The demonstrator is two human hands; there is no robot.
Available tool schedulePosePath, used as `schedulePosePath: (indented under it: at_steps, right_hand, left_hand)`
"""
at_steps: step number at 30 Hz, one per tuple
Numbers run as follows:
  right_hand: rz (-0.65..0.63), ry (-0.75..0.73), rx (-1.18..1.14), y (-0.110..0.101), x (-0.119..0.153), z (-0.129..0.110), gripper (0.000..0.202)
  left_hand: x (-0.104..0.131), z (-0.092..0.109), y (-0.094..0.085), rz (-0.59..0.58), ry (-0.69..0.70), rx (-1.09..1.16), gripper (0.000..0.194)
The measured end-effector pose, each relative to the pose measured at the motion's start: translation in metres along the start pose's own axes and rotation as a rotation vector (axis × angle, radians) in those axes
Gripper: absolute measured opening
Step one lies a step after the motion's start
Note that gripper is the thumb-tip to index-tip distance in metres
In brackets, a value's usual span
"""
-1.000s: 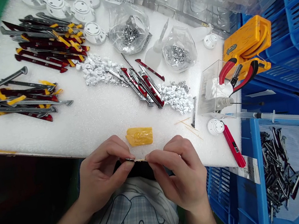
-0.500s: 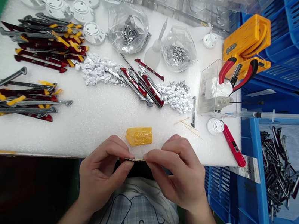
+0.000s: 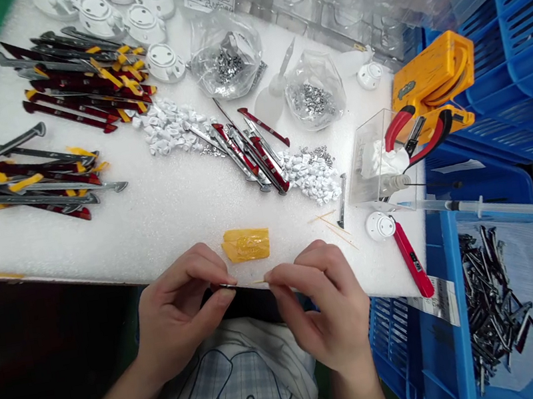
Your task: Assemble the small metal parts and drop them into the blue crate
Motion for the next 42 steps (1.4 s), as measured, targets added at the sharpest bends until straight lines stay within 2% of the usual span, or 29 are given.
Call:
schedulePosePath:
  at_steps: [5,9,14,17,19,22,24,26,30,37,42]
  right_hand:
    - [0.162,0.125,0.120,-0.022,0.003,0.024,0.018]
    - [0.161,0.209,0.215,-0.019,0.006,0.043,0.010]
    - [0.170,0.224,0.352,-0.013,0.012,0.046,0.007]
    - [0.184,0.268,0.369,-0.021,0.015,0.049,0.008]
    - [0.343,0.266,0.339,-0.044,0.018,0.050,0.011]
    - [0.713,0.225,0.322,-0.093,0.024,0.054,0.021]
    - [0.814,0.213,0.346,-0.114,0.021,0.061,0.029]
    - [0.792,0.225,0.368,-0.123,0.011,0.071,0.035]
    - [0.733,0.268,0.426,-0.128,-0.003,0.083,0.036]
    - [0.613,0.251,0.563,-0.128,-0.014,0.084,0.044]
    - [0.582,0.217,0.584,-0.124,-0.016,0.080,0.037]
  left_hand:
    - [-0.001,0.002,-0.001,0.007,0.014,-0.021,0.018]
    - [-0.002,0.002,-0.002,0.020,0.026,-0.027,0.018]
    - [-0.002,0.003,-0.002,0.035,0.012,-0.034,0.019]
    - [-0.002,0.003,-0.004,0.046,-0.001,-0.059,0.021]
    - [-0.003,0.003,-0.005,0.046,0.012,-0.067,0.021]
    - [-0.003,0.002,-0.004,0.030,0.032,-0.081,0.023]
    - [-0.004,0.000,-0.004,0.024,0.040,-0.087,0.023]
    - [-0.004,0.000,-0.003,0.024,0.045,-0.088,0.022]
    - [-0.003,0.000,-0.003,0.024,0.042,-0.104,0.022]
    - [-0.005,0.003,-0.004,0.035,0.035,-0.125,0.020]
    - [-0.001,-0.002,-0.006,0.071,0.037,-0.137,0.019]
Point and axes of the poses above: each hand's wrist, its own x-axis away from the middle knuckle, its own y-axis out of the palm, z = x × y, the point moved 8 cm from there along -x, towards the middle knuckle, and after that the axes turned 12 degrees about -x, right-handed, at the moved point
